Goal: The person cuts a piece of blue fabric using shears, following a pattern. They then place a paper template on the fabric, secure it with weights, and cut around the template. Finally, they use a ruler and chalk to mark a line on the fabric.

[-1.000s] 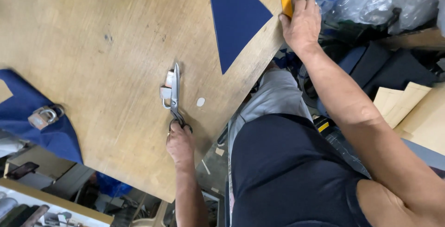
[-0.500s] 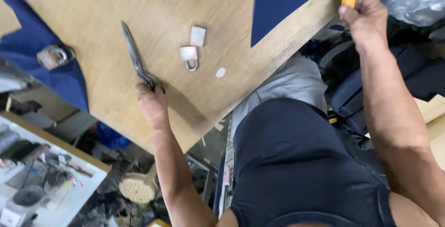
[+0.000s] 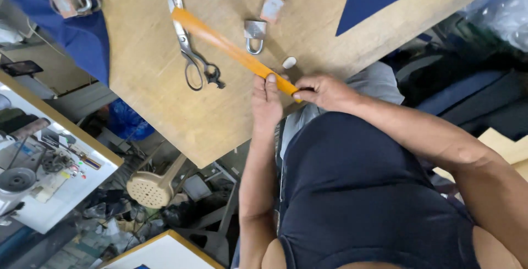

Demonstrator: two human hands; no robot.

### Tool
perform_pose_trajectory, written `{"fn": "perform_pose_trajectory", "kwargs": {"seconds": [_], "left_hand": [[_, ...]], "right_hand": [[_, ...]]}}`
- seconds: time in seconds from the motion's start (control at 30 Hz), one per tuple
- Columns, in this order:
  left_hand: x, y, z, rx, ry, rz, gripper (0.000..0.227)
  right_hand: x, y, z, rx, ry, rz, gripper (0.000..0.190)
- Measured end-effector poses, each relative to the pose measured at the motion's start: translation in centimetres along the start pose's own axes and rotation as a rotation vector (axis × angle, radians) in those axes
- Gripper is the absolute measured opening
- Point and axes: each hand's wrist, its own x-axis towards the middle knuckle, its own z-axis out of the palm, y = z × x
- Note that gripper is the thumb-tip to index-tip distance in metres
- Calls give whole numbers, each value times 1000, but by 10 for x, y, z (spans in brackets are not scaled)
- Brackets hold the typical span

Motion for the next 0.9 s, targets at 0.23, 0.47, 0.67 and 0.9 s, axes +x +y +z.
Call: {"fn": "perform_pose_trajectory", "kwargs": {"seconds": [0.23,0.47,0.67,0.9], "left_hand": [[-27,41,-37,435,-148,-56,31],[-42,30,-14,390,-106,-46,35],[-43,21,60,418,-25,-130,38],[-15,30,184,824,137,-1,30]], "right_hand": [[54,23,-11,-1064,157,-476,34],[79,49,-23,-1128,84,-572,13],[40,2,-142,-573,-65,-312,12],[17,10,-327,-627,82,-138,16]]}}
